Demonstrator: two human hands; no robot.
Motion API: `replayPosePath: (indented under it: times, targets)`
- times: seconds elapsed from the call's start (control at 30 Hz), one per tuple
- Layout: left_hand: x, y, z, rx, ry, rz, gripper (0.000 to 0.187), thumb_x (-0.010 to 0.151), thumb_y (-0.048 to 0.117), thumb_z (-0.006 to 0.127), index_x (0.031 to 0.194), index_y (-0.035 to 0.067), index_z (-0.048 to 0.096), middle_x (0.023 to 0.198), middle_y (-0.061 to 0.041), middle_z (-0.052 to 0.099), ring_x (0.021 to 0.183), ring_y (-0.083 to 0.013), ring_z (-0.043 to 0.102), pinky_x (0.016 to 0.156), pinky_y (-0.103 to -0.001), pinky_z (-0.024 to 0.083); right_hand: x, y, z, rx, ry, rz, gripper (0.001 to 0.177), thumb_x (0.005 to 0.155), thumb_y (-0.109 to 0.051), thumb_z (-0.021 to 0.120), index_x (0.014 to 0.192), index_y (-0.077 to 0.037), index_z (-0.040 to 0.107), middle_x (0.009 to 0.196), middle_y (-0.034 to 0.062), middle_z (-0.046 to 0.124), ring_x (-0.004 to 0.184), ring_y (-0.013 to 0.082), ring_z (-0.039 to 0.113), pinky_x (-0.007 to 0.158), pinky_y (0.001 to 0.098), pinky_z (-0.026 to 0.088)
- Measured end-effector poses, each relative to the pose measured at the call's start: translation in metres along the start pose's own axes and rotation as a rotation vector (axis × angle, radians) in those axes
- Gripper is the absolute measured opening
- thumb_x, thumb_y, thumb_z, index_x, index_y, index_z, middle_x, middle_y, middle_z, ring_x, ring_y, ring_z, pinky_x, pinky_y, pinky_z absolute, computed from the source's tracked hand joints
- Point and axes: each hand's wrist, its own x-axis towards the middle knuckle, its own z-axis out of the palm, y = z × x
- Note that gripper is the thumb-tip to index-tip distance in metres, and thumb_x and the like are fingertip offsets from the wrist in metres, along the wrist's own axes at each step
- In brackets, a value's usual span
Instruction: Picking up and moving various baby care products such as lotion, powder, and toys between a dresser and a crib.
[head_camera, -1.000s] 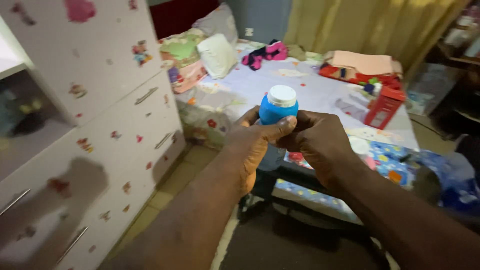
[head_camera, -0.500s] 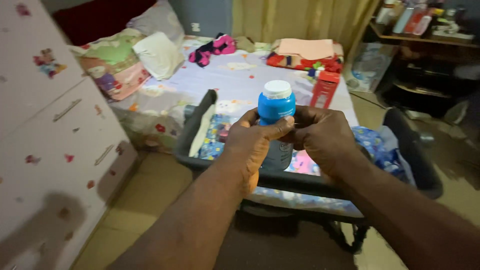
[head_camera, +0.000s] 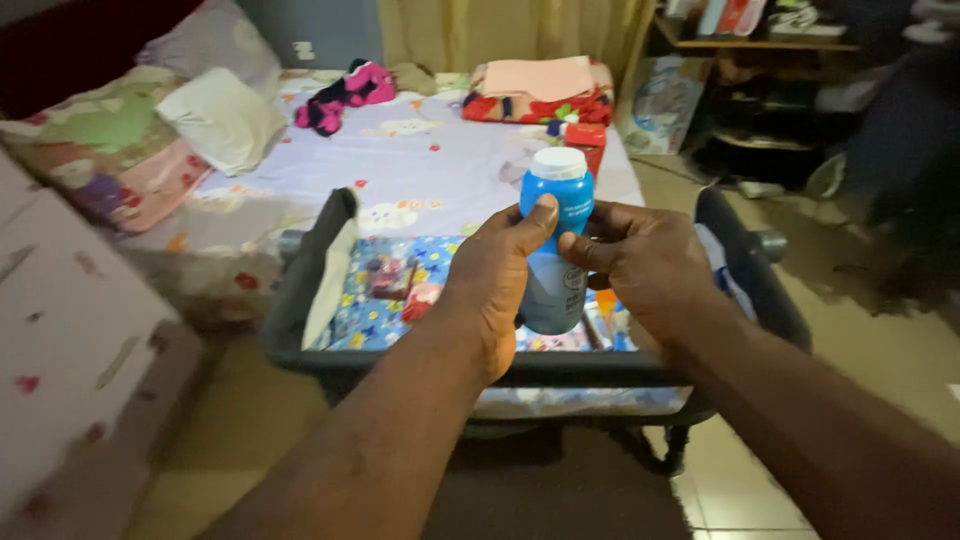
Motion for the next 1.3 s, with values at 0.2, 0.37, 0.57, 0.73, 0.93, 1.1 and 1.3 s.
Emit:
replayPosePath:
  times: [0.2,0.37,0.57,0.73,0.93,1.1,1.3]
  targets:
    - [0.054,-0.012,0.006,-0.142,-0.116,0.090,0.058,0.082,0.041,0.077,0.130,0.009,0.069,0.118,-0.010,0.074,0.107,-0.0251,0.067,0.096,-0.047,0.052,0.025,0.004,-0.024,0.076,0.054,-0.005,0.020,0.089,-0.009,0.074,0.105,0.003,0.077,0.091,0.0073,0.077,0.078,0.0167,0.071,0.075,0.0348,0.059]
    - [0.061,0.009,0.001,-0.030,0.001,0.062,0.059,0.077,0.038,0.080,0.128,0.010,0.069,0.118,-0.009,0.075,0.110,-0.0231,0.068,0.095,-0.045,0.050,0.046,0.005,-0.020,0.106,0.043,0.012,0.020,0.086,-0.007,0.075,0.105,-0.001,0.078,0.091,0.0078,0.077,0.078,0.0166,0.070,0.074,0.0339,0.057]
    - [0.069,0.019,-0.021,-0.019,0.124,0.132,0.057,0.074,0.031,0.085,0.123,0.008,0.068,0.117,-0.010,0.075,0.109,-0.0221,0.068,0.097,-0.042,0.049,0.076,0.008,-0.002,0.046,-0.018,0.003,0.021,0.084,-0.006,0.076,0.104,0.000,0.078,0.091,0.0073,0.077,0.078,0.0156,0.070,0.071,0.0317,0.057]
    - [0.074,0.026,-0.030,-0.088,0.139,0.181,0.053,0.075,0.023,0.085,0.122,0.006,0.066,0.117,-0.010,0.074,0.107,-0.0227,0.069,0.097,-0.043,0.053,0.096,0.012,0.004,0.071,-0.070,-0.023,0.022,0.084,-0.003,0.076,0.106,-0.001,0.079,0.091,0.0068,0.077,0.076,0.0154,0.067,0.070,0.0303,0.054]
    - [0.080,0.025,-0.008,0.014,0.164,0.201,0.044,0.082,0.011,0.077,0.125,0.004,0.069,0.120,-0.008,0.075,0.111,-0.0171,0.067,0.103,-0.037,0.047,0.102,0.010,-0.019,0.075,-0.088,-0.023,0.024,0.089,-0.003,0.073,0.112,-0.002,0.078,0.093,0.0071,0.076,0.076,0.0148,0.066,0.071,0.0313,0.054]
    - [0.097,0.006,0.035,-0.004,0.179,0.140,0.046,0.084,0.006,0.068,0.130,0.008,0.064,0.121,-0.009,0.075,0.111,-0.0201,0.068,0.101,-0.042,0.050,0.113,0.025,-0.069,0.194,-0.168,-0.070,0.040,0.081,0.009,0.067,0.119,-0.003,0.074,0.106,0.0078,0.079,0.087,0.0172,0.074,0.084,0.0356,0.061]
    - [0.113,-0.018,0.109,-0.093,0.038,0.161,0.048,0.091,0.042,0.065,0.128,0.012,0.067,0.126,-0.008,0.071,0.118,-0.0256,0.063,0.105,-0.053,0.042,0.100,0.014,-0.148,0.192,-0.212,-0.193,0.044,0.079,0.011,0.064,0.119,-0.002,0.075,0.110,0.0049,0.080,0.091,0.0150,0.074,0.085,0.0338,0.061]
